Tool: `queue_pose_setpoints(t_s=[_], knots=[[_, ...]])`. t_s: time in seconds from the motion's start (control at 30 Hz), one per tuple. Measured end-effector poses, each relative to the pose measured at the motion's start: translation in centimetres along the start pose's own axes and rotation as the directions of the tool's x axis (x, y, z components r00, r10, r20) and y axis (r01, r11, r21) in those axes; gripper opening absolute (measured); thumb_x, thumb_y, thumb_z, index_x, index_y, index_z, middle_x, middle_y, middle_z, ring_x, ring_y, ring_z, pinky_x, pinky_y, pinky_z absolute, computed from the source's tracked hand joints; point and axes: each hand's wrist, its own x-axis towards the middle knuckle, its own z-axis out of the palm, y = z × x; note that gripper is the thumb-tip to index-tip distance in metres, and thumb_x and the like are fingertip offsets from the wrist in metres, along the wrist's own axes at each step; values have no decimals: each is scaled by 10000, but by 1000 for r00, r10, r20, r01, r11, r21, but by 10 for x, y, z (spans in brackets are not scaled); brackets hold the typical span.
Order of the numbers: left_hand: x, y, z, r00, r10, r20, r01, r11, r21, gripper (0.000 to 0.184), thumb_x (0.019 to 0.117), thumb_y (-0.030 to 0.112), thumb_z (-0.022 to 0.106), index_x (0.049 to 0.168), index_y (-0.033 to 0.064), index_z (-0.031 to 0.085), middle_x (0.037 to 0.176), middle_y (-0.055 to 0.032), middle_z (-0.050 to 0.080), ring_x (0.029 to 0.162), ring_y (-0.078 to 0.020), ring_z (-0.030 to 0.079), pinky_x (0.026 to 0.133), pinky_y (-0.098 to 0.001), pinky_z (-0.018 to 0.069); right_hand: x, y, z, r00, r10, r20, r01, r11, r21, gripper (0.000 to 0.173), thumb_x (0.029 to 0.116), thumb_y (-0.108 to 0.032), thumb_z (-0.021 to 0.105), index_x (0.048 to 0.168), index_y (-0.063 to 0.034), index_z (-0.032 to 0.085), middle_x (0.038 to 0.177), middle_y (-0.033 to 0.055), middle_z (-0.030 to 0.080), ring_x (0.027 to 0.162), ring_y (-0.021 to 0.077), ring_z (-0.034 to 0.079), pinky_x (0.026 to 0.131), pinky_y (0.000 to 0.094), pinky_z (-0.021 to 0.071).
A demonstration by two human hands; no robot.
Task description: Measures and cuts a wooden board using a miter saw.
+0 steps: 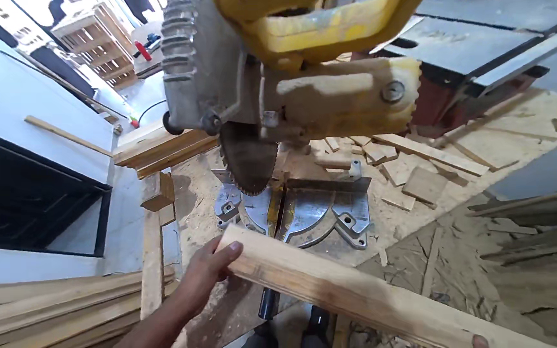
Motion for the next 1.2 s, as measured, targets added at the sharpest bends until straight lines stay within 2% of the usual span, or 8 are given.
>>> queue_pose_setpoints(t_s=[0.33, 0.43, 0.6, 0.83, 0.93, 1.03, 1.1, 1.2], knots=[[5, -55, -188, 979, 196, -51, -201, 909, -366, 707, 724, 532, 862, 1229, 99, 621, 1046, -107, 747, 949, -240, 747, 850, -470, 632, -164, -39, 101, 972, 164, 167, -174, 984, 46, 306, 1093, -410, 423, 1256, -186, 552, 1017, -28, 737, 901, 124, 740, 745, 386, 652], [33, -67, -243, 979, 201, -27, -192, 882, -430, 581, 804, 517, 794, 1224, 153, 628, 1056, -59, 755, 955, -200, 742, 839, -426, 629, -201, -39, 157, 955, 170, 242, -192, 979, 71, 350, 1079, -390, 469, 1296, -125, 539, 1040, 68, 722, 883, 210, 740, 707, 445, 649], [96, -67, -336, 980, 195, -27, -181, 841, -510, 308, 1054, 346, 359, 1203, 160, 554, 974, -37, 756, 800, -167, 751, 686, -348, 641, -260, -9, 269, 935, 217, 280, -244, 967, 68, 364, 1082, -337, 483, 1334, -79, 529, 1081, 179, 689, 895, 317, 718, 721, 519, 622], [151, -17, -407, 973, 132, -191, -201, 890, -408, 278, 1088, 321, 354, 1209, 134, 519, 974, -39, 696, 820, -145, 714, 678, -359, 627, -307, 41, 362, 860, 404, 311, -394, 914, -98, 528, 1035, -386, 585, 1439, -57, 497, 1311, 237, 616, 1090, 379, 674, 891, 532, 588], [167, 2, -415, 975, 123, -184, -185, 908, -376, 274, 1064, 287, 376, 1242, 123, 503, 1018, -50, 684, 865, -157, 714, 717, -375, 633, -316, 36, 352, 888, 277, 368, -190, 948, -255, 423, 1062, -299, 568, 1337, 23, 559, 1255, 218, 662, 1102, 320, 689, 937, 472, 586], [195, 15, -421, 987, 100, -124, -138, 927, -349, 298, 1091, 338, 390, 1302, 156, 497, 1083, -28, 676, 914, -140, 712, 745, -363, 630, -281, 39, 336, 978, -59, 201, 143, 889, -436, 356, 981, -296, 692, 1162, -8, 586, 960, 145, 618, 795, 246, 602, 706, 455, 524], [223, 13, -422, 994, 68, -81, -93, 928, -361, 304, 1094, 368, 378, 1297, 186, 511, 1097, -17, 688, 931, -135, 716, 758, -361, 631, -249, 42, 334, 977, -196, 81, 210, 840, -500, 550, 956, -354, 734, 1341, -29, 513, 1100, 175, 616, 869, 275, 602, 719, 492, 513], [255, -7, -427, 998, 60, -5, -57, 920, -389, 331, 1078, 390, 392, 1303, 179, 513, 1114, -38, 690, 944, -153, 717, 761, -373, 629, -219, 48, 345, 961, -269, 64, 267, 842, -468, 735, 943, -329, 746, 1531, -64, 392, 1373, 194, 582, 1216, 316, 599, 982, 567, 511]])
